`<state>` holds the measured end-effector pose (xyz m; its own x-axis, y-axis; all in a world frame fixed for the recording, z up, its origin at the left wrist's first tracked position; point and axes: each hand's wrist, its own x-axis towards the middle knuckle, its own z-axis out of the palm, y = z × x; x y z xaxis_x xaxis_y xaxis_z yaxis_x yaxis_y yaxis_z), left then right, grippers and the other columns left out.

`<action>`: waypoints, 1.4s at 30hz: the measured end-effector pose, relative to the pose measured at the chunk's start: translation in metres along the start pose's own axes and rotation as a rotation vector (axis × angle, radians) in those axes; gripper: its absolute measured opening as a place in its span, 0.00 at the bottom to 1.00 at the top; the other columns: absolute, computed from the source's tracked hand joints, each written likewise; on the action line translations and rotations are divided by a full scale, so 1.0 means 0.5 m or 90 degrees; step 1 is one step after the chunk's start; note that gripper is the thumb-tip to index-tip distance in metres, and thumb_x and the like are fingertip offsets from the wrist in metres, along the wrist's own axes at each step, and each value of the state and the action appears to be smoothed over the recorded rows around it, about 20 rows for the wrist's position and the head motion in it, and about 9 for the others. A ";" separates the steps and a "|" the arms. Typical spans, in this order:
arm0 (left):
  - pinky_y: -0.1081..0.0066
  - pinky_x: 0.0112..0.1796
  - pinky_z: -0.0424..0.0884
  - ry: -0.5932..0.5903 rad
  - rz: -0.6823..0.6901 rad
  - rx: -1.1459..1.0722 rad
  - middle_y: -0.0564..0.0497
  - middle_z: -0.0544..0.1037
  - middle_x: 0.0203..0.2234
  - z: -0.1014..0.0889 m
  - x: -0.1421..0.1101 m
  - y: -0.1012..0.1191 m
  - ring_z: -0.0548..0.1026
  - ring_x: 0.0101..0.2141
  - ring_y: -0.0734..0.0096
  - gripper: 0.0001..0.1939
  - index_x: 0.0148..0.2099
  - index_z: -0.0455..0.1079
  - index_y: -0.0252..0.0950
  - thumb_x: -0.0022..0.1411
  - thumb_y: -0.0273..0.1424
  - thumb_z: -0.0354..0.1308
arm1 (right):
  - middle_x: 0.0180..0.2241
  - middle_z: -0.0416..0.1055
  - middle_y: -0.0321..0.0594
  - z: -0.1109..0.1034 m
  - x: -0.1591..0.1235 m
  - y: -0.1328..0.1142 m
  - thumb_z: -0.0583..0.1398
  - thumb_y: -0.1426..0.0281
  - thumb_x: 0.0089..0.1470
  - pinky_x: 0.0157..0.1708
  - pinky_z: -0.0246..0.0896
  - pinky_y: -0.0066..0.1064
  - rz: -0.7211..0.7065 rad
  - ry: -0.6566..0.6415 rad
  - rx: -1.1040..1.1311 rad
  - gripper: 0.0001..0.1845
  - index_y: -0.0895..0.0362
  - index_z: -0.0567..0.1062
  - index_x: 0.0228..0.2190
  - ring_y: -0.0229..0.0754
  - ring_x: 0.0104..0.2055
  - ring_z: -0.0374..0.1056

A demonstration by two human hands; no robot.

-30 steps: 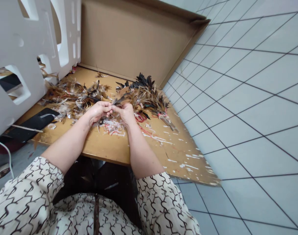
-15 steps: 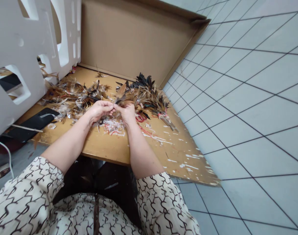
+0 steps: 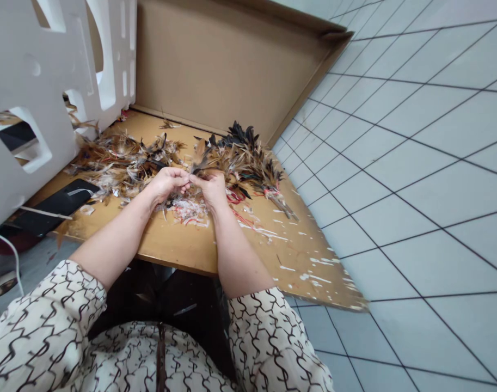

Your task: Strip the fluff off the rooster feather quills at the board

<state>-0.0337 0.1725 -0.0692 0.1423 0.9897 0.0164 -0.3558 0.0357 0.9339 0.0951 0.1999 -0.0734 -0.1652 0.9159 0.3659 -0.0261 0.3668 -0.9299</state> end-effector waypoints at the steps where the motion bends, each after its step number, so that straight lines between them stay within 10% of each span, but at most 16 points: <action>1: 0.78 0.20 0.64 -0.001 0.006 0.004 0.52 0.72 0.13 0.000 0.000 0.000 0.66 0.15 0.80 0.04 0.21 0.71 0.29 0.43 0.20 0.64 | 0.19 0.67 0.33 0.000 0.000 0.000 0.67 0.57 0.30 0.29 0.62 0.30 -0.002 -0.001 -0.002 0.19 0.57 0.68 0.16 0.34 0.23 0.62; 21: 0.78 0.21 0.63 -0.019 0.069 0.060 0.52 0.73 0.14 -0.010 0.008 -0.011 0.66 0.15 0.81 0.07 0.22 0.71 0.29 0.42 0.26 0.66 | 0.20 0.68 0.33 0.004 -0.002 -0.003 0.68 0.60 0.31 0.31 0.62 0.31 0.020 -0.004 0.051 0.17 0.58 0.69 0.18 0.35 0.25 0.64; 33: 0.78 0.20 0.62 0.102 0.071 0.002 0.54 0.71 0.13 -0.015 0.011 0.001 0.65 0.15 0.82 0.07 0.20 0.68 0.30 0.43 0.22 0.64 | 0.16 0.61 0.26 -0.047 0.029 -0.002 0.67 0.66 0.36 0.23 0.56 0.23 0.062 0.111 0.199 0.12 0.56 0.69 0.22 0.29 0.20 0.56; 42: 0.79 0.20 0.63 0.141 0.069 -0.094 0.54 0.71 0.13 -0.017 0.011 0.010 0.65 0.15 0.82 0.05 0.21 0.69 0.29 0.44 0.19 0.62 | 0.18 0.66 0.29 -0.051 0.026 0.001 0.61 0.72 0.38 0.28 0.58 0.25 0.081 0.116 -0.088 0.02 0.58 0.72 0.20 0.30 0.21 0.58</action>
<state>-0.0424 0.1795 -0.0677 -0.1032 0.9945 0.0203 -0.4913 -0.0687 0.8683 0.1182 0.2161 -0.0681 0.0222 0.9659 0.2579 0.1200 0.2535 -0.9599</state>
